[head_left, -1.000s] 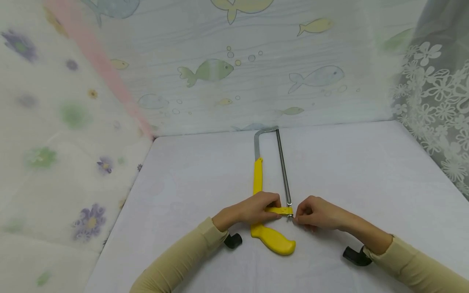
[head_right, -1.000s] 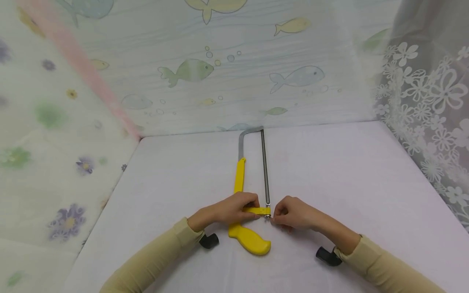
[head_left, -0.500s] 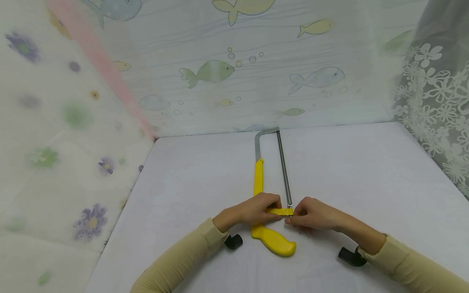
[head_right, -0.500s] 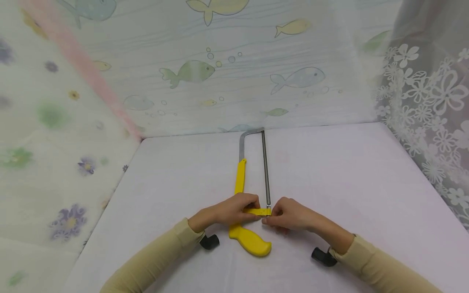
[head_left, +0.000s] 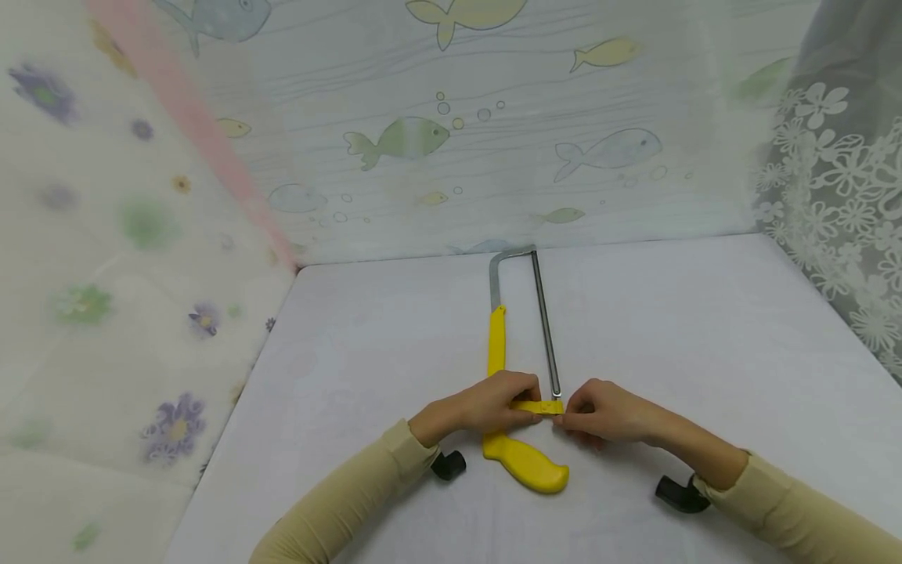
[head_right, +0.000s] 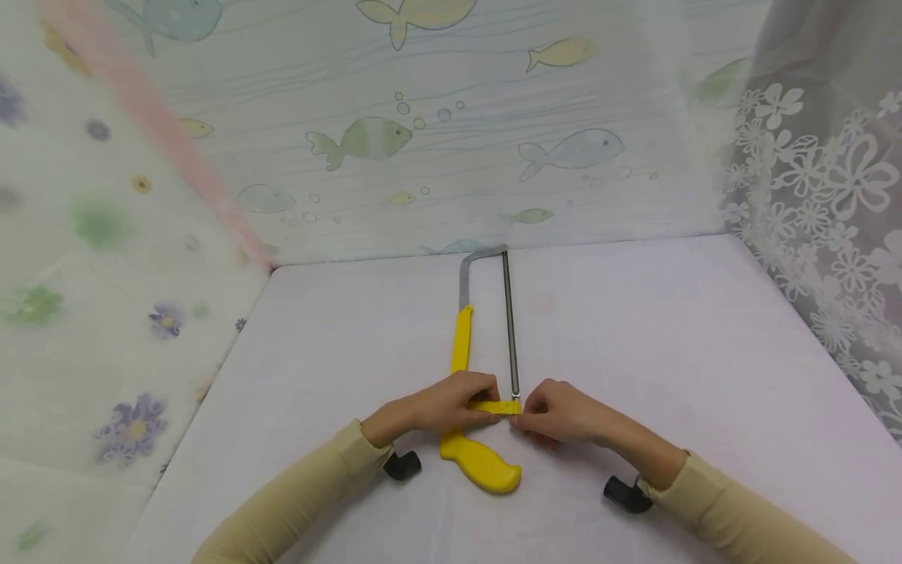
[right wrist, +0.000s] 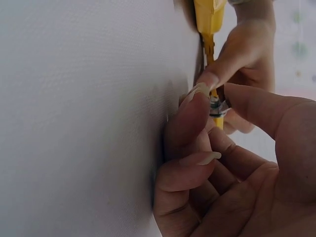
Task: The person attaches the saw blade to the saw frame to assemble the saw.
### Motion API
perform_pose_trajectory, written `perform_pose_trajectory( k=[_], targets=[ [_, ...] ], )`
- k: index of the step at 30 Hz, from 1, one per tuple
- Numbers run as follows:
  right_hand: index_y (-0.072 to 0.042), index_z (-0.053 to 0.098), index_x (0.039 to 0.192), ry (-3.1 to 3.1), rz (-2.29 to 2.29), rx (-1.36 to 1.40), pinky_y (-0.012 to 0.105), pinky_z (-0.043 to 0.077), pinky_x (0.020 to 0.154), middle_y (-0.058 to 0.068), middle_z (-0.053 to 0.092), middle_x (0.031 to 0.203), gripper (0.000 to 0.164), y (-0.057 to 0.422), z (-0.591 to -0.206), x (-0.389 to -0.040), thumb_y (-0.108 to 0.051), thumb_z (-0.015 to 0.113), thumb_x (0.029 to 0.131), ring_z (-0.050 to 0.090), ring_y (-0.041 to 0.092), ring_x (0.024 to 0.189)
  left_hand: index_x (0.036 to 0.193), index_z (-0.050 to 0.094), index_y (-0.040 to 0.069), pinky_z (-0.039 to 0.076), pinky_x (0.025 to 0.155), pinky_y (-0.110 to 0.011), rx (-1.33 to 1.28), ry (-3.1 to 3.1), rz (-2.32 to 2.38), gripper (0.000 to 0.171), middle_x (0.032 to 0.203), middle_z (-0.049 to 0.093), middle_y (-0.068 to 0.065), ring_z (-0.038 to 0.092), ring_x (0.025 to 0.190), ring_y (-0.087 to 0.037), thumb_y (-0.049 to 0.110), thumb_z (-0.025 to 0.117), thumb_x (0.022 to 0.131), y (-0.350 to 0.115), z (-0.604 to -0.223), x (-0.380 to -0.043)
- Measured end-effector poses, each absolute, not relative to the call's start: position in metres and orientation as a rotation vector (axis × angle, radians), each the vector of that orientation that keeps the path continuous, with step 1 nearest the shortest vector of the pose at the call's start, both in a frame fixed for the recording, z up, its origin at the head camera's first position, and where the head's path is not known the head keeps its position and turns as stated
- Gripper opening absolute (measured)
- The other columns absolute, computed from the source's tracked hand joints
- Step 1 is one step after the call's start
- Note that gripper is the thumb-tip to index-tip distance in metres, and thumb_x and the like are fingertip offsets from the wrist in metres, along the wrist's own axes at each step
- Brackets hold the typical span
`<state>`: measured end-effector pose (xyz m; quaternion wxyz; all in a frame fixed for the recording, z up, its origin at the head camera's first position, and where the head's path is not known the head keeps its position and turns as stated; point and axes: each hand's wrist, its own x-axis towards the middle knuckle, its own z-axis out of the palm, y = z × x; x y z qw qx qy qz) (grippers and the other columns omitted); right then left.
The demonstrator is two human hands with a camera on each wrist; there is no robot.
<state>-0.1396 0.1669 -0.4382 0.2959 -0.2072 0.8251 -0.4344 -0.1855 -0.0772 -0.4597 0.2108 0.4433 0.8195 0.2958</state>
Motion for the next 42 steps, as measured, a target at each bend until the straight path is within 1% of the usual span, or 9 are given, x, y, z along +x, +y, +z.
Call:
perform_pose_trajectory(
  k=[4,10,14,20,24,28,32,36,42],
  targets=[
    [-0.009,0.072,0.080,2.197,-1.159,-0.548,0.025,0.041,0.052,0.002,0.060,0.064,0.027,0.173,-0.440,-0.140,-0.029,0.069,0.098,0.052,0.014,0.055,0.098,0.059,0.014,0.040,0.070,-0.015,1.235,2.284,0.820,0.013,0.087,0.057,0.006,0.048,0.077,-0.005,0.019,0.071,0.099,-0.077,-0.459,-0.185],
    [-0.007,0.072,0.083,2.162,-1.200,-0.568,0.024,0.041,0.052,0.002,0.059,0.065,0.021,0.178,-0.441,-0.141,-0.022,0.069,0.098,0.052,0.013,0.056,0.098,0.059,0.014,0.039,0.069,-0.015,1.239,2.292,0.812,0.013,0.085,0.055,0.006,0.046,0.076,-0.005,0.019,0.071,0.099,-0.077,-0.458,-0.185],
    [-0.005,0.072,0.084,2.160,-1.225,-0.610,0.023,0.040,0.052,0.000,0.058,0.064,0.017,0.177,-0.441,-0.142,-0.017,0.070,0.096,0.050,0.011,0.056,0.098,0.059,0.014,0.039,0.068,-0.015,1.242,2.295,0.810,0.013,0.085,0.055,0.006,0.046,0.076,-0.005,0.019,0.071,0.099,-0.077,-0.459,-0.185],
    [-0.004,0.074,0.085,2.144,-1.243,-0.621,0.024,0.043,0.053,0.001,0.061,0.066,0.012,0.170,-0.441,-0.141,-0.012,0.071,0.094,0.052,0.012,0.057,0.098,0.059,0.014,0.040,0.069,-0.015,1.255,2.284,0.819,0.012,0.087,0.057,0.006,0.047,0.077,-0.005,0.019,0.070,0.099,-0.078,-0.459,-0.186],
    [-0.004,0.074,0.082,2.145,-1.218,-0.605,0.024,0.043,0.051,0.002,0.062,0.065,0.015,0.164,-0.440,-0.140,-0.015,0.074,0.092,0.053,0.012,0.055,0.098,0.058,0.014,0.039,0.069,-0.015,1.259,2.279,0.815,0.013,0.087,0.056,0.006,0.047,0.077,-0.006,0.019,0.069,0.100,-0.079,-0.460,-0.186],
    [-0.005,0.071,0.073,2.172,-1.184,-0.570,0.023,0.038,0.049,0.000,0.059,0.060,0.026,0.161,-0.439,-0.140,-0.023,0.077,0.091,0.050,0.012,0.051,0.098,0.058,0.014,0.040,0.070,-0.015,1.263,2.274,0.820,0.012,0.087,0.056,0.006,0.047,0.077,-0.005,0.019,0.069,0.100,-0.079,-0.460,-0.186],
    [-0.005,0.070,0.069,2.193,-1.166,-0.548,0.023,0.038,0.048,0.001,0.058,0.059,0.037,0.159,-0.438,-0.139,-0.031,0.073,0.095,0.050,0.012,0.050,0.099,0.059,0.015,0.042,0.071,-0.015,1.259,2.270,0.824,0.011,0.088,0.058,0.007,0.049,0.078,-0.005,0.019,0.069,0.100,-0.078,-0.461,-0.187],
    [-0.007,0.072,0.072,2.208,-1.159,-0.513,0.024,0.040,0.049,0.002,0.062,0.061,0.038,0.159,-0.437,-0.139,-0.034,0.069,0.097,0.053,0.014,0.052,0.099,0.059,0.015,0.042,0.071,-0.015,1.253,2.270,0.823,0.011,0.089,0.058,0.008,0.049,0.078,-0.005,0.019,0.069,0.100,-0.078,-0.461,-0.187],
    [-0.008,0.072,0.074,2.230,-1.137,-0.486,0.026,0.041,0.051,0.002,0.061,0.062,0.034,0.163,-0.436,-0.138,-0.034,0.070,0.097,0.054,0.015,0.054,0.099,0.059,0.014,0.041,0.070,-0.015,1.250,2.271,0.831,0.012,0.088,0.058,0.007,0.048,0.077,-0.005,0.018,0.070,0.099,-0.078,-0.460,-0.186]
  ],
)
